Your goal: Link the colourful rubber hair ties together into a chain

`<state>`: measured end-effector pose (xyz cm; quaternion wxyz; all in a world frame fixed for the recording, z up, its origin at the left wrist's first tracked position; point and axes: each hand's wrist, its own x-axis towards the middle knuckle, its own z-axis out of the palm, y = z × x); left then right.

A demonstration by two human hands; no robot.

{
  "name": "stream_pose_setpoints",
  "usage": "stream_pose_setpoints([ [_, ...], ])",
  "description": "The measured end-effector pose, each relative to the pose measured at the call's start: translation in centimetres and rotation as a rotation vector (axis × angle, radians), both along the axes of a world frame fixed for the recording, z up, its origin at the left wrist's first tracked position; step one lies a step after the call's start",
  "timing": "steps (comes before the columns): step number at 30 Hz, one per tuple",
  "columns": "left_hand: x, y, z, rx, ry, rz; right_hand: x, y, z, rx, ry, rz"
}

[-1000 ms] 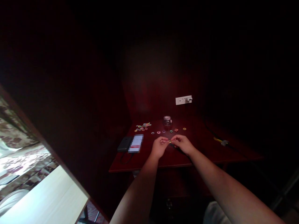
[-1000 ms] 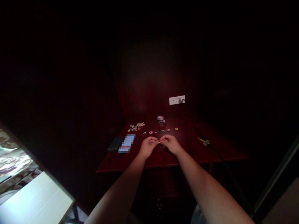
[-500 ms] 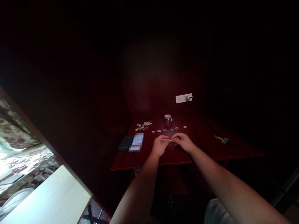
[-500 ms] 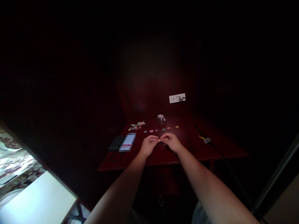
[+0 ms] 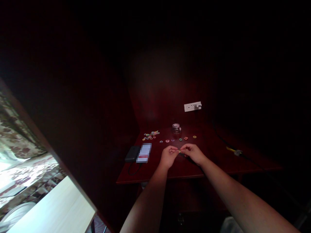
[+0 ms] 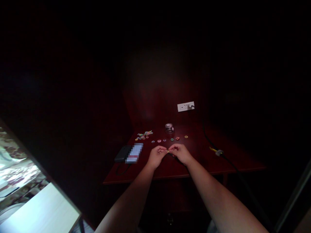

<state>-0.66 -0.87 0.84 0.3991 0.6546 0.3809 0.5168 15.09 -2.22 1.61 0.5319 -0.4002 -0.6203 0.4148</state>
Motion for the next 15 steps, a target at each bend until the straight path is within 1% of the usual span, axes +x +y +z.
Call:
stream_pose_setpoints([
  [6, -0.1, -0.1, 0.2, 0.008, -0.005, 0.019, 0.1, 0.5, -0.7, 0.020, -0.015, -0.044],
  [9, -0.1, -0.3, 0.1, 0.022, 0.062, 0.053, 0.2, 1.4, -1.2, 0.065, -0.077, -0.100],
  [12, 0.2, -0.9, 0.4, 0.073, 0.233, 0.111, 0.3, 2.9, -1.2, 0.141, -0.145, -0.218],
  [15, 0.6, -1.9, 1.0, 0.262, 0.493, 0.234, 0.8, 4.5, -0.8, 0.176, -0.183, -0.364],
])
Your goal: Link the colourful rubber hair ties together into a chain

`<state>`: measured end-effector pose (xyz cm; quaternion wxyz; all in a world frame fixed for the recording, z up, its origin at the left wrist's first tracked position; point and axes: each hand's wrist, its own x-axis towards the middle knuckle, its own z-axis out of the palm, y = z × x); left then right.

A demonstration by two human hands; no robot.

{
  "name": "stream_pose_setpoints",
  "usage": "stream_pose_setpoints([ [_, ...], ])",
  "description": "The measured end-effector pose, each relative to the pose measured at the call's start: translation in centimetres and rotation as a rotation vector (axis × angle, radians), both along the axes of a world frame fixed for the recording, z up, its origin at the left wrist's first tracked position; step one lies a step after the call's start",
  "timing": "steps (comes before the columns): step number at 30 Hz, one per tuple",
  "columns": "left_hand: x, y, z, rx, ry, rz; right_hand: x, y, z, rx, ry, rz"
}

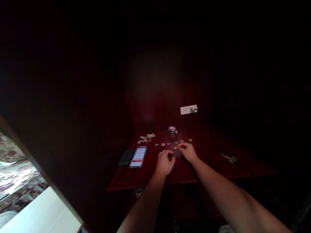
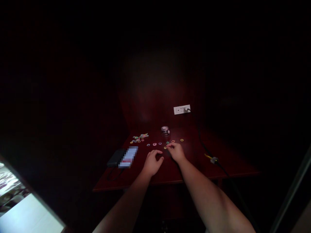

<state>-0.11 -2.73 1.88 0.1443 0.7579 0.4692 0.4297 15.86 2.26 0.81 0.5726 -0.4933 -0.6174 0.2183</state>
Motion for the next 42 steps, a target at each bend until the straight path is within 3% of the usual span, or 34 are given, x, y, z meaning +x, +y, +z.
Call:
stream_pose_setpoints([
  [2, 0.2, -0.6, 0.4, 0.061, 0.150, 0.038, 0.6, 1.0, 0.2, 0.010, -0.030, -0.100],
  [5, 0.6, -1.1, 0.5, 0.021, 0.313, 0.044, 1.6, 2.5, 0.1, -0.046, -0.086, -0.279],
  [7, 0.7, -1.0, 0.4, -0.009, 0.370, 0.056, 2.3, 3.5, -0.2, -0.062, -0.126, -0.321],
  [14, 0.7, -0.7, 0.6, -0.047, 0.415, 0.088, 4.5, 5.3, -0.1, -0.102, -0.215, -0.273],
  [20, 0.6, 0.1, 0.7, -0.039, 0.443, 0.086, 8.9, 6.1, 0.6, -0.143, -0.130, -0.377],
  [24, 0.5, 0.2, 0.5, -0.012, 0.441, 0.076, 10.8, 6.5, 0.6, -0.197, -0.102, -0.334],
  [28, 0.5, 0.1, 0.5, -0.016, 0.429, 0.081, 10.6, 6.8, 0.4, -0.230, -0.195, -0.296],
  [42, 0.6, -0.1, 0.6, 0.000, 0.418, 0.098, 10.2, 7.1, 0.1, -0.293, -0.467, -0.412],
])
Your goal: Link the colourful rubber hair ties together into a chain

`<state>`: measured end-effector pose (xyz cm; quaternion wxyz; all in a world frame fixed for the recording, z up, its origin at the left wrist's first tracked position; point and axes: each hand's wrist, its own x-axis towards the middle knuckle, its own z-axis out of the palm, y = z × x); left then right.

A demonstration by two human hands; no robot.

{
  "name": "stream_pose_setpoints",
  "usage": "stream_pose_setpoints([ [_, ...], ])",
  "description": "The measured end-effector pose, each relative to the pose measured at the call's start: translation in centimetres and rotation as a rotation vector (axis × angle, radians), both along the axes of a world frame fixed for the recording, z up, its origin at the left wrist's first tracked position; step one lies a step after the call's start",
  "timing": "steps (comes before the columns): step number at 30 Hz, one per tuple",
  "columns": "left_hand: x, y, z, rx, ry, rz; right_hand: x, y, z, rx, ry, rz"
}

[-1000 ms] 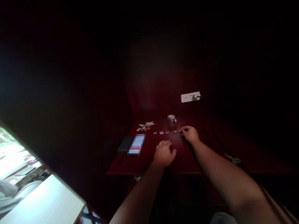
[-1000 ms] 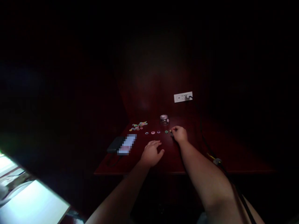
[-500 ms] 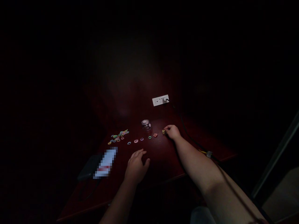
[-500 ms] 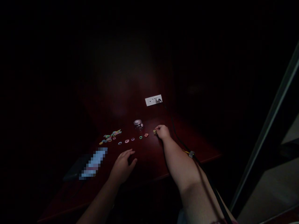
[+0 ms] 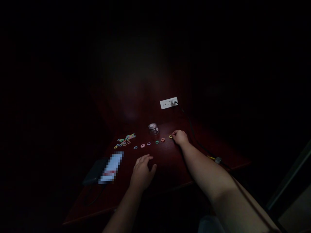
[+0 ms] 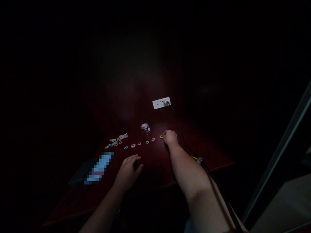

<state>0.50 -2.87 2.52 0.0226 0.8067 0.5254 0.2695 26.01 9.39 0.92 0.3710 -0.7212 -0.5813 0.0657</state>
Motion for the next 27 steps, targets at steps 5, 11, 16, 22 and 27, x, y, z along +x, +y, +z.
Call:
stream_pose_setpoints([
  [5, 0.1, -0.1, 0.1, -0.018, -0.023, -0.004, -0.7, -0.6, 0.3, 0.064, -0.122, 0.087],
  [11, 0.4, -1.0, 0.5, -0.054, -0.099, 0.008, -1.1, -0.7, 0.2, 0.009, -0.256, 0.163],
  [16, 0.4, -1.1, 0.2, -0.037, -0.150, 0.011, -0.7, 0.3, -0.6, 0.032, -0.372, 0.156],
  [22, 0.5, -1.3, 0.0, -0.032, -0.152, 0.003, -0.1, 1.1, -1.7, 0.097, -0.415, 0.152],
  [27, 0.6, -1.3, 0.1, -0.035, -0.149, -0.019, -2.3, 0.6, -0.2, 0.127, -0.350, 0.079],
])
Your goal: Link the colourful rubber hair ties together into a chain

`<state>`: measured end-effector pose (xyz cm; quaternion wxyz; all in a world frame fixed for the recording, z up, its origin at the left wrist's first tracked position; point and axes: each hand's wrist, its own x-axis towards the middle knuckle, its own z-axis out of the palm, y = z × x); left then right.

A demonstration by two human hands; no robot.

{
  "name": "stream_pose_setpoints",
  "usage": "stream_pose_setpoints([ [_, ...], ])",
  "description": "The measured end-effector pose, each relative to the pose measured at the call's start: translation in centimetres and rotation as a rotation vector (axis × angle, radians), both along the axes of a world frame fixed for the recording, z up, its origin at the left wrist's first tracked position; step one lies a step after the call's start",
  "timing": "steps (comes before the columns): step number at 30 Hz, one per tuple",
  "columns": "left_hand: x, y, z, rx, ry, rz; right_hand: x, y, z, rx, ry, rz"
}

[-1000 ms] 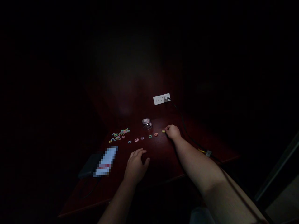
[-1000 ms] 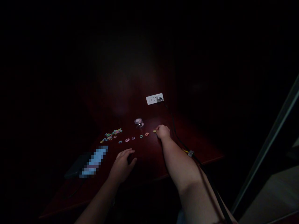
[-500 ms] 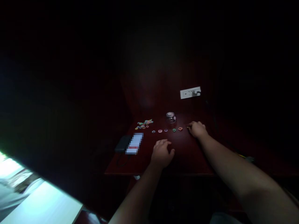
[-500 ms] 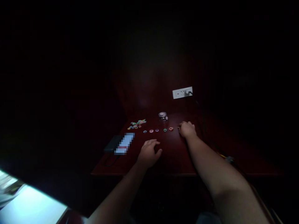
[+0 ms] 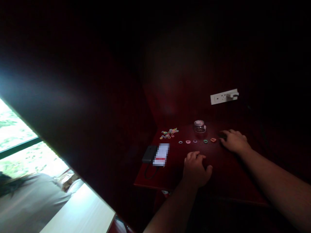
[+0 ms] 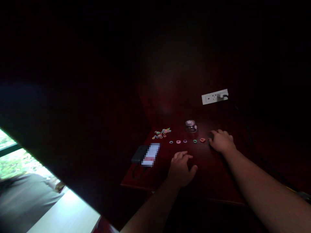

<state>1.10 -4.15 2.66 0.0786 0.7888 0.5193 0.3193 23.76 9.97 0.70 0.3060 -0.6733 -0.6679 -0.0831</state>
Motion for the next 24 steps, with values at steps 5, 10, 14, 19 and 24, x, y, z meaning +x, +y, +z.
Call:
stream_pose_setpoints([
  [5, 0.3, 0.0, 0.3, -0.025, -0.003, -0.009, -6.7, -0.8, 4.1, 0.198, 0.385, 0.126],
  [10, -0.7, -0.3, 1.1, -0.008, -0.057, 0.009, -11.3, -2.1, 5.0, 0.190, 0.379, 0.460],
  [14, -3.2, 0.3, 2.7, -0.015, -0.030, -0.016, -11.2, -3.6, 5.0, 0.145, 0.358, 0.586],
  [19, -6.7, 0.8, 4.8, -0.062, 0.136, -0.010, -9.7, -3.8, 5.1, 0.102, 0.390, 0.600],
  [24, -8.8, 2.7, 6.8, -0.074, 0.282, -0.125, -9.0, -3.6, 4.3, 0.006, 0.421, 0.658],
])
